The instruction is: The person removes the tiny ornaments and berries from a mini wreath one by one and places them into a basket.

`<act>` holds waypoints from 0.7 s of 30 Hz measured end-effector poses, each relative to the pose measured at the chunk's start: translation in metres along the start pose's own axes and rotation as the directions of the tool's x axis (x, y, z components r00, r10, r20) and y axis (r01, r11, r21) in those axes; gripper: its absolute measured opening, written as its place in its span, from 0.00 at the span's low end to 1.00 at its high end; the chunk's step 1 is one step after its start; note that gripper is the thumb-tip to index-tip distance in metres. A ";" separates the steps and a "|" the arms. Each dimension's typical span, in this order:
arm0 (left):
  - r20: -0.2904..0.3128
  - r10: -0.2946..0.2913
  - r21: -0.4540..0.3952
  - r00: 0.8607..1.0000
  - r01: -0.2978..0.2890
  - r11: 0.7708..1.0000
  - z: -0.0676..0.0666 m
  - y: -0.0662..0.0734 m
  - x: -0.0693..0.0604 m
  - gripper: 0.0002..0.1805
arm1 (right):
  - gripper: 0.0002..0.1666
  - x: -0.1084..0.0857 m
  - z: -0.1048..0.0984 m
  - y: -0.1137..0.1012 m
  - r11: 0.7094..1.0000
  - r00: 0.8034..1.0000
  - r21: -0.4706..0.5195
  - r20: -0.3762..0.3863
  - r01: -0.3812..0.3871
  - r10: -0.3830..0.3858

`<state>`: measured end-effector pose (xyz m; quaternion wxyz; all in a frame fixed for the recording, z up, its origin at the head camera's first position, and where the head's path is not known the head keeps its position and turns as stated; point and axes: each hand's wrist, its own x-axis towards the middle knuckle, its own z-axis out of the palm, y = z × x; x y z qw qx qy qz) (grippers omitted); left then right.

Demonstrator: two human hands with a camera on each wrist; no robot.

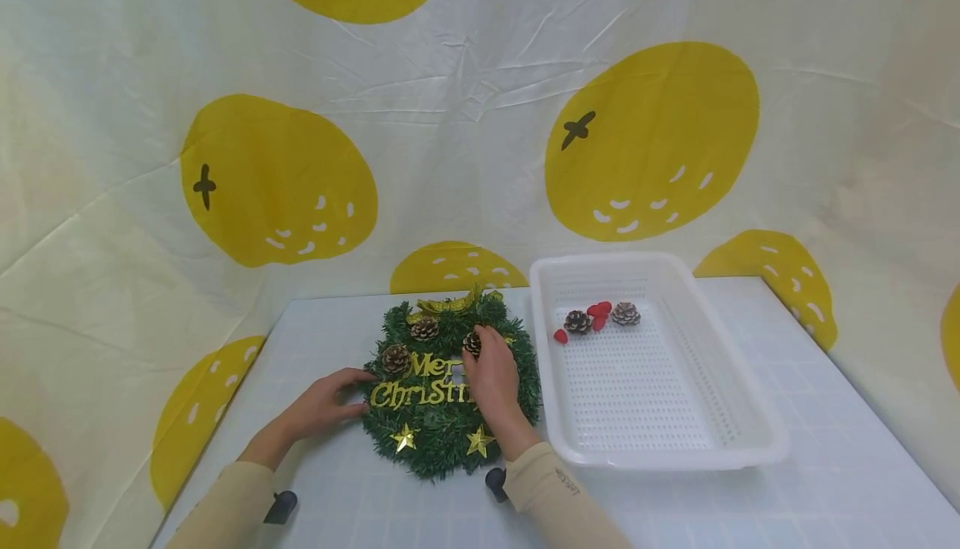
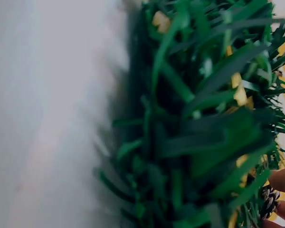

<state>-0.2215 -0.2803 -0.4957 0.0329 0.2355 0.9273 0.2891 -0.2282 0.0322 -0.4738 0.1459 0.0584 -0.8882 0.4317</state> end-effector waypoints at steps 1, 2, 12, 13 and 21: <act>-0.001 0.000 -0.001 1.000 0.000 1.000 0.000 0.000 0.000 0.28 | 0.27 0.000 0.000 0.001 1.000 1.000 -0.001 -0.003 0.005 -0.005; -0.001 0.001 0.001 1.000 -0.001 1.000 0.000 0.000 0.000 0.28 | 0.27 0.000 0.001 0.002 1.000 1.000 -0.003 -0.006 0.007 -0.007; 0.001 -0.011 0.000 1.000 0.011 1.000 0.001 0.001 0.000 0.29 | 0.27 0.002 0.003 0.005 1.000 1.000 -0.014 0.000 -0.009 0.009; 0.001 -0.012 0.000 1.000 0.012 1.000 0.001 0.001 0.000 0.29 | 0.26 0.001 0.004 0.005 1.000 1.000 -0.015 0.000 -0.006 0.006; 0.003 -0.016 0.003 1.000 0.016 1.000 0.000 0.002 0.000 0.29 | 0.25 0.001 0.004 0.006 1.000 1.000 -0.012 -0.020 0.007 -0.007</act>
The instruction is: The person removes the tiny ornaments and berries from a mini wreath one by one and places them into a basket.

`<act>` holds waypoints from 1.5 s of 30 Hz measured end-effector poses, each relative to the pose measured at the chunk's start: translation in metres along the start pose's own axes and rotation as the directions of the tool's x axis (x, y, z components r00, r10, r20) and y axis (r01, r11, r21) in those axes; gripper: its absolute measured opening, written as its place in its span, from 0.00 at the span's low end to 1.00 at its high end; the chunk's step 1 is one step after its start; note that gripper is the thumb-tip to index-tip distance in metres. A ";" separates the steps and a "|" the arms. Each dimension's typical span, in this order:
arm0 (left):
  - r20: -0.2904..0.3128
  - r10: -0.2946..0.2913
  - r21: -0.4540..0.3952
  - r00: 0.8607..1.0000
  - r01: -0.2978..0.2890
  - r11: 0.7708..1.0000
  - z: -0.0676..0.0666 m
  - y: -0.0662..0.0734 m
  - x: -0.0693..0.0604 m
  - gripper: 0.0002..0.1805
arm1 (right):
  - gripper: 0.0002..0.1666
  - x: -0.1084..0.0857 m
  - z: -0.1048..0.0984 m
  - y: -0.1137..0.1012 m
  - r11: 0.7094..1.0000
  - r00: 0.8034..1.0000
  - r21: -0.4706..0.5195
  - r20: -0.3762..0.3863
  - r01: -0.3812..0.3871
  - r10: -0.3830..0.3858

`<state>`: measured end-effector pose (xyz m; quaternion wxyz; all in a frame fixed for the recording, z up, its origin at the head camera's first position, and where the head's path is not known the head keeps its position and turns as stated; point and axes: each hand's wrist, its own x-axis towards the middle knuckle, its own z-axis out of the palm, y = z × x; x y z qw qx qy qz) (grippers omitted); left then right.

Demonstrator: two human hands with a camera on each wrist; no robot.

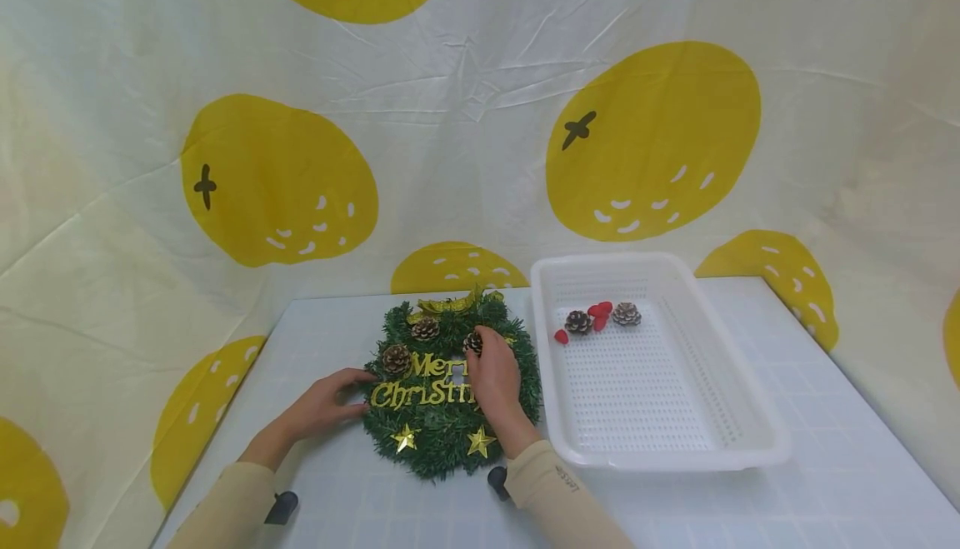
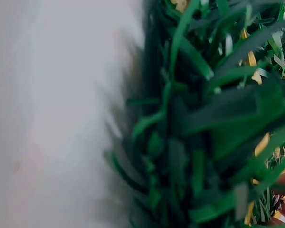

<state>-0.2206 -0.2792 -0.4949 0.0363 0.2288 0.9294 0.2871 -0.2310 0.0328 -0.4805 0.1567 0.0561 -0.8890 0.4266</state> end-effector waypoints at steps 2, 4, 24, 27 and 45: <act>0.002 -0.001 -0.003 1.000 0.001 1.000 0.000 0.000 0.000 0.29 | 0.25 0.000 0.000 0.000 1.000 1.000 -0.004 -0.004 -0.001 0.001; 0.002 -0.002 -0.004 1.000 0.002 1.000 0.000 -0.001 0.000 0.29 | 0.24 0.000 0.000 0.000 1.000 1.000 -0.006 -0.003 -0.001 0.001; -0.001 0.003 0.007 1.000 -0.003 1.000 0.002 -0.004 0.001 0.28 | 0.25 0.003 -0.015 -0.029 0.995 1.000 0.095 -0.012 0.016 -0.015; -0.003 0.005 0.013 1.000 -0.005 1.000 0.001 -0.004 0.001 0.28 | 0.26 0.003 -0.018 -0.033 0.995 1.000 0.102 -0.002 0.023 -0.022; 0.002 -0.003 0.013 1.000 0.003 1.000 0.000 -0.003 0.001 0.28 | 0.28 0.015 -0.056 -0.076 0.987 0.992 0.102 -0.037 0.121 -0.117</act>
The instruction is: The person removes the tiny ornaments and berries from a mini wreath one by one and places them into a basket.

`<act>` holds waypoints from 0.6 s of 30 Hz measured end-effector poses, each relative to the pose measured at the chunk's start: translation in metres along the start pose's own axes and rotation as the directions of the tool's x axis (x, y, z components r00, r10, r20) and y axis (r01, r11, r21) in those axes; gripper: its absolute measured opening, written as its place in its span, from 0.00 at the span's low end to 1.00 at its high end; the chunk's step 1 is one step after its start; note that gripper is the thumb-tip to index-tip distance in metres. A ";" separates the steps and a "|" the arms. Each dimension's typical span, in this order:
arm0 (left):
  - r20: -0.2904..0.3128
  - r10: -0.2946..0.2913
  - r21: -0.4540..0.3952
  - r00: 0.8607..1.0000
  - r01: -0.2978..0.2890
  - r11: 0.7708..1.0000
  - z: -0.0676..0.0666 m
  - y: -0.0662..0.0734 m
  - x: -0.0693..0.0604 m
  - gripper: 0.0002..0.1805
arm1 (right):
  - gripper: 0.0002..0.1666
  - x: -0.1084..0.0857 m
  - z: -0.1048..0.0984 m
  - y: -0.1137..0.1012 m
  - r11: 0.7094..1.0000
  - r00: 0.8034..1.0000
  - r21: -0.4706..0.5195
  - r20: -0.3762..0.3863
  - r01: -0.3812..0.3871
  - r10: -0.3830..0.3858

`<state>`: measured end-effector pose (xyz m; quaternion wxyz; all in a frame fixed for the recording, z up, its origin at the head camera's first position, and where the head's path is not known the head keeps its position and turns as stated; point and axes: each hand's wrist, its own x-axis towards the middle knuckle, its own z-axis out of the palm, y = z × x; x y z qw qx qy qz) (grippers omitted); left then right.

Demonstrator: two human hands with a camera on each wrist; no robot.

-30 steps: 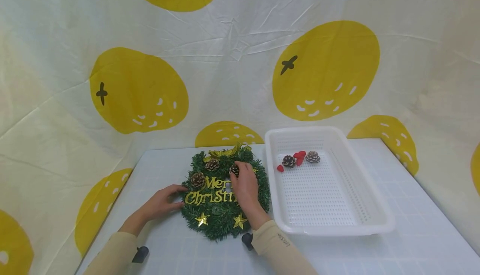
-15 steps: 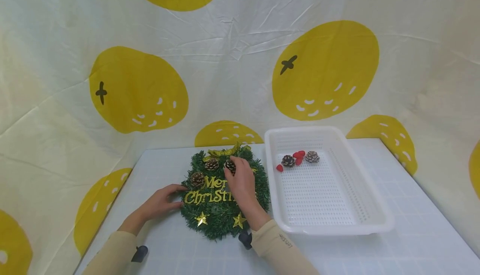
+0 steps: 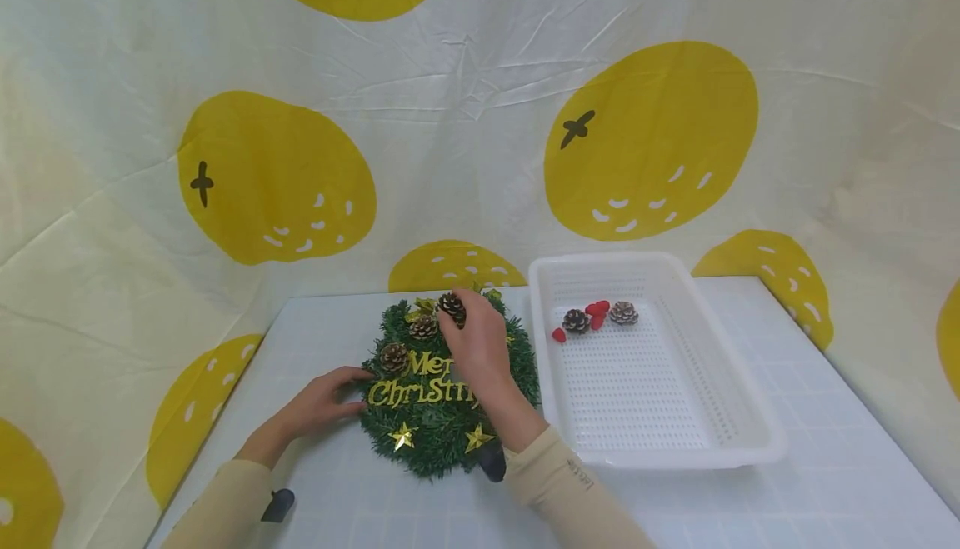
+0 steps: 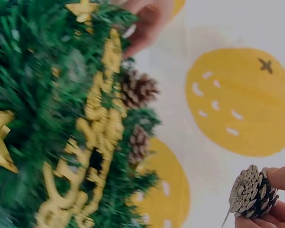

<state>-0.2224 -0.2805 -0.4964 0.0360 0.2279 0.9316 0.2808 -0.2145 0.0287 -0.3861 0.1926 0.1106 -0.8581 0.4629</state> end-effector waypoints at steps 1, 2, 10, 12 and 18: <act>0.000 -0.001 -0.002 1.000 0.001 1.000 0.000 0.000 0.000 0.28 | 0.28 0.002 -0.003 -0.002 1.000 1.000 -0.006 -0.005 0.004 -0.005; 0.002 -0.001 -0.001 1.000 0.001 1.000 -0.001 0.000 0.000 0.28 | 0.28 0.005 -0.005 -0.004 1.000 1.000 -0.012 -0.012 0.009 -0.009; 0.007 -0.012 -0.016 1.000 0.012 1.000 -0.001 0.001 0.000 0.28 | 0.27 0.026 -0.028 -0.006 0.999 0.999 -0.029 -0.031 0.035 -0.036; 0.006 -0.012 -0.010 1.000 0.012 1.000 -0.001 0.001 0.000 0.28 | 0.27 0.031 -0.033 -0.005 0.999 0.999 -0.031 -0.029 0.035 -0.036; 0.001 0.000 0.000 1.000 0.000 1.000 -0.001 0.001 0.000 0.28 | 0.28 0.044 -0.043 0.002 0.999 0.999 -0.034 -0.031 0.023 -0.024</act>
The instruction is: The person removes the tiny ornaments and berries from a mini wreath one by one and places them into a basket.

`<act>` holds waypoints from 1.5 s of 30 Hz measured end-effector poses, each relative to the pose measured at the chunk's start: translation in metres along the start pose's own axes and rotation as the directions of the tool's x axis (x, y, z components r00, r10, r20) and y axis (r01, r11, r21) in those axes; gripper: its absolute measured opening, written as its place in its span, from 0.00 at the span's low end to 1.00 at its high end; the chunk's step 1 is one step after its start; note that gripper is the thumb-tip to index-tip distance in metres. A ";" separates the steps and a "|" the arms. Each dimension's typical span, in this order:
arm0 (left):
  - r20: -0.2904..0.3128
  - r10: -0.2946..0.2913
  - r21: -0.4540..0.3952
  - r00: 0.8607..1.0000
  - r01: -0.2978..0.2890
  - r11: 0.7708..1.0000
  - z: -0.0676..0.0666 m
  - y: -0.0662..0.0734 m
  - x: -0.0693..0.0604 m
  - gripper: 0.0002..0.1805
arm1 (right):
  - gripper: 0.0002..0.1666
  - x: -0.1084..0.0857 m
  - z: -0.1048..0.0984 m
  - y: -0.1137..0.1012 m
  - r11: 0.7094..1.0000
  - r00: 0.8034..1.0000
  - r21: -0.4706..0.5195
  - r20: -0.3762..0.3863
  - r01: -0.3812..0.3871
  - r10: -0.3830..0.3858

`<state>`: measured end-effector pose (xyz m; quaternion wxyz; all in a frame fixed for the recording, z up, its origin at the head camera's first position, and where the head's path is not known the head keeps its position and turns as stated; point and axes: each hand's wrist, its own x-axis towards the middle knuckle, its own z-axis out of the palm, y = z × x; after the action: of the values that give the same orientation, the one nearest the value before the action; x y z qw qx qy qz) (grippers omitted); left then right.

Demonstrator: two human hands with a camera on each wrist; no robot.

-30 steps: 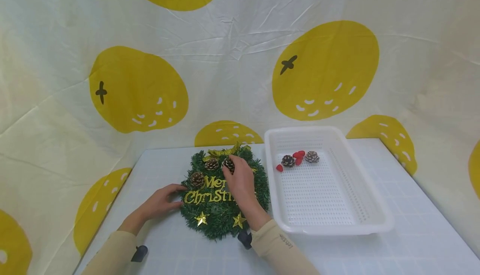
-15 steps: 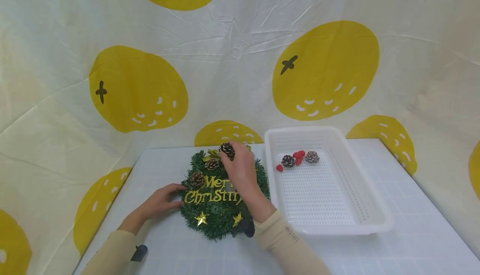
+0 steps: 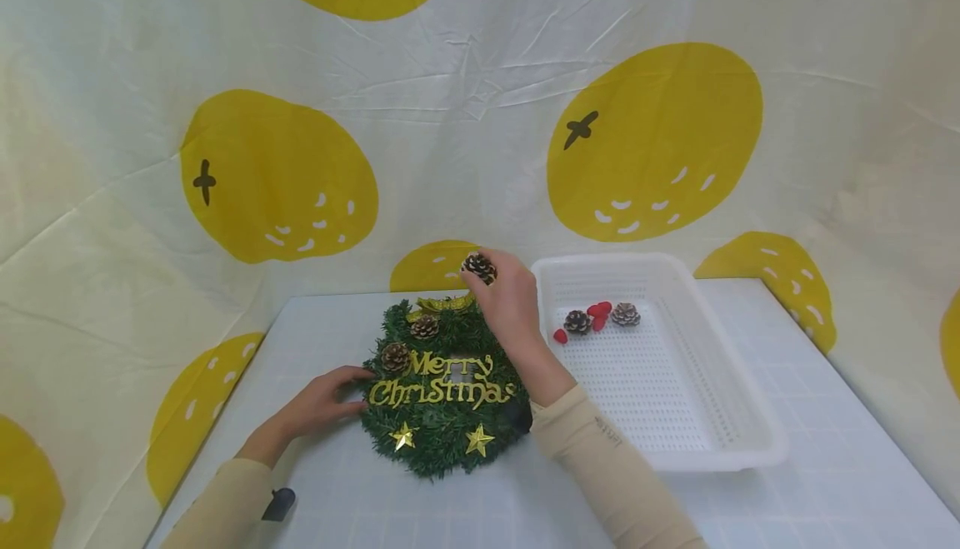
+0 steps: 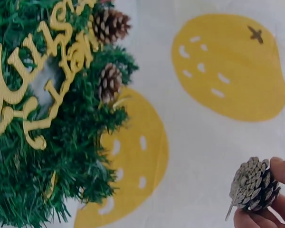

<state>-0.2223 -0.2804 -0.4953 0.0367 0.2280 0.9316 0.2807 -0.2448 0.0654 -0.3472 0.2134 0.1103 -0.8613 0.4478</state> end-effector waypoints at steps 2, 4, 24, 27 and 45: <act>0.000 0.001 -0.001 1.000 -0.001 1.000 0.000 0.000 0.000 0.28 | 0.29 0.003 -0.002 0.003 1.000 1.000 -0.002 -0.005 -0.006 0.006; -0.003 0.000 0.001 1.000 0.000 1.000 0.001 0.001 0.000 0.28 | 0.29 0.005 -0.004 0.006 1.000 1.000 -0.004 -0.006 -0.011 0.011; -0.009 0.016 -0.002 1.000 -0.016 1.000 0.002 -0.002 -0.002 0.28 | 0.29 0.014 -0.013 0.033 0.996 0.997 -0.061 0.011 -0.070 0.071; -0.007 0.014 -0.001 1.000 -0.014 1.000 0.002 -0.002 -0.002 0.28 | 0.29 0.015 -0.017 0.040 0.994 0.996 -0.071 0.014 -0.087 0.088; -0.002 0.006 -0.003 1.000 -0.006 1.000 0.002 -0.002 0.001 0.28 | 0.29 0.025 -0.047 0.069 0.982 0.990 -0.130 -0.009 -0.138 0.138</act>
<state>-0.2237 -0.2810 -0.4977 0.0353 0.2302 0.9305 0.2827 -0.2810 0.1437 -0.3616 0.1884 0.0364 -0.8942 0.4044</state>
